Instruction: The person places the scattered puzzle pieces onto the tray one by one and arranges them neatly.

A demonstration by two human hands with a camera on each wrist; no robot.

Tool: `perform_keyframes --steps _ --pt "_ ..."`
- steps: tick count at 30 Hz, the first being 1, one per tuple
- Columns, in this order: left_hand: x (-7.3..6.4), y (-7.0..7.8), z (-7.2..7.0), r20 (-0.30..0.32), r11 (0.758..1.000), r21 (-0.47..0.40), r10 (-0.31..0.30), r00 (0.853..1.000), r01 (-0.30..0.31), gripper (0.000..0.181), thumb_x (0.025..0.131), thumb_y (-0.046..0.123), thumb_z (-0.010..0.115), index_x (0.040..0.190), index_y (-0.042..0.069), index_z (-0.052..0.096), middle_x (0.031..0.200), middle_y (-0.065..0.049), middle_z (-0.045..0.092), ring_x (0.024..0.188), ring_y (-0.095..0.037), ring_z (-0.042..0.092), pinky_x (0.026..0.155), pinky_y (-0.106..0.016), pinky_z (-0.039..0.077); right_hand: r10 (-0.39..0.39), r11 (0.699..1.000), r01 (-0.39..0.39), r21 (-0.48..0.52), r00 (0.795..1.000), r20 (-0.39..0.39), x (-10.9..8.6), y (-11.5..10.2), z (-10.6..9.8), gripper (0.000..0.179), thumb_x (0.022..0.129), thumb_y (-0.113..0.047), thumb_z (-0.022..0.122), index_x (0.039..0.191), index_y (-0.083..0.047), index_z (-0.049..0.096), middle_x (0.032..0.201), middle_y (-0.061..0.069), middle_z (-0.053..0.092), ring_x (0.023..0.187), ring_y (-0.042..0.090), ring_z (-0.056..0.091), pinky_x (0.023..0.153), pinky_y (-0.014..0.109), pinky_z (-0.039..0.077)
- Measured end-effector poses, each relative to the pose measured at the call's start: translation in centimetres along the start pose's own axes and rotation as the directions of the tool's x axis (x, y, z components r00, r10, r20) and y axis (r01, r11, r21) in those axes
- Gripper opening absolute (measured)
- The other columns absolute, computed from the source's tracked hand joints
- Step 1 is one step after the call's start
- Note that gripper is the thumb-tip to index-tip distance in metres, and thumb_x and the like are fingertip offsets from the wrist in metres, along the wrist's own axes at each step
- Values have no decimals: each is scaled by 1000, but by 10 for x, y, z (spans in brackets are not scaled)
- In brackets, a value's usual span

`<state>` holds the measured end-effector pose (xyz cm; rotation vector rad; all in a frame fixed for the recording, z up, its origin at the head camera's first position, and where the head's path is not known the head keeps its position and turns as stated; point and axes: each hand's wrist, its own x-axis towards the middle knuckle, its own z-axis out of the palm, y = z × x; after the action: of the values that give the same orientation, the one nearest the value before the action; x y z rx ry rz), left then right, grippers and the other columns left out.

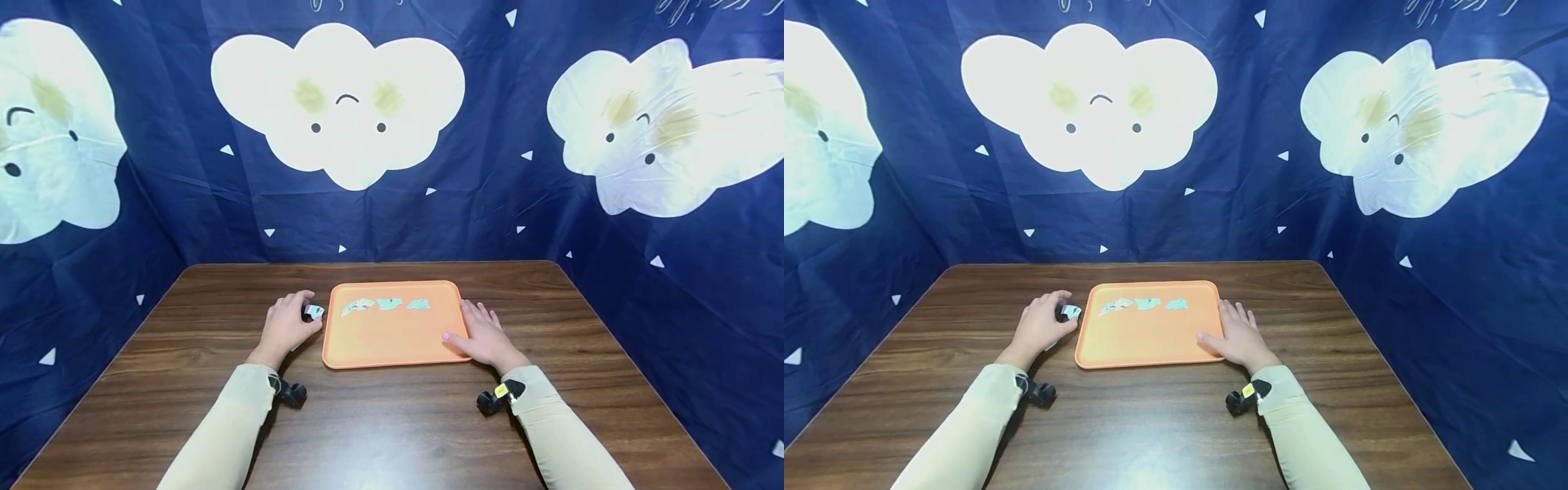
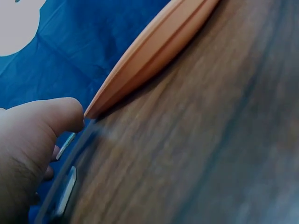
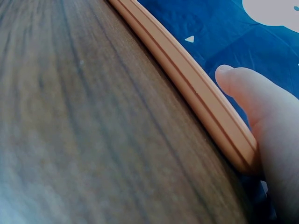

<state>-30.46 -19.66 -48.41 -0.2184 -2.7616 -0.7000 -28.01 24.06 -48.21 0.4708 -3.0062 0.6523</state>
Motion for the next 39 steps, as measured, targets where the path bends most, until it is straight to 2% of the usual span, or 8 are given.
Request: perform_keyframes --steps 4,11,19,25,33,39 --pt "2 9 -1 7 1000 -1 -2 1000 2 62 83 36 73 135 8 56 120 -17 63 113 -40 53 100 -62 35 -4 1000 4 -2 1000 -4 -1 1 1 103 90 -69 54 160 0 21 163 22 26 151 46 14 118 64 6" --pt "10 29 -3 -18 1000 -26 -1 1000 0 60 81 36 74 132 9 57 115 -15 64 111 -39 55 99 -60 36 15 1000 -15 -7 1000 -12 -3 2 1 105 89 -71 55 159 -1 22 163 22 26 151 48 14 117 66 3" --pt "19 54 0 4 998 -55 25 1000 -24 63 80 37 72 135 11 57 112 -11 64 108 -36 54 100 -58 36 21 999 -21 -26 1000 -8 -10 4 1 106 88 -71 56 159 0 23 163 22 25 151 47 14 118 64 5" --pt "24 68 6 26 997 -75 34 999 -31 65 81 38 73 139 14 55 115 -7 62 111 -33 53 104 -57 33 27 999 -28 -29 1000 -3 -13 3 0 108 86 -72 58 159 0 23 163 22 26 152 45 13 118 64 5" --pt "29 84 16 -3 987 -129 95 995 -95 60 82 38 76 134 15 58 114 -6 64 110 -33 54 102 -53 35 23 999 -24 -42 1000 -5 -14 4 0 108 87 -72 57 159 0 23 163 22 26 151 46 14 118 64 7" --pt "33 99 24 0 985 -117 130 992 -129 59 82 40 77 133 16 58 114 -6 65 109 -32 55 100 -52 37 22 999 -23 -45 1000 -10 -15 4 1 107 87 -71 57 158 1 23 162 23 26 151 47 14 118 64 7"
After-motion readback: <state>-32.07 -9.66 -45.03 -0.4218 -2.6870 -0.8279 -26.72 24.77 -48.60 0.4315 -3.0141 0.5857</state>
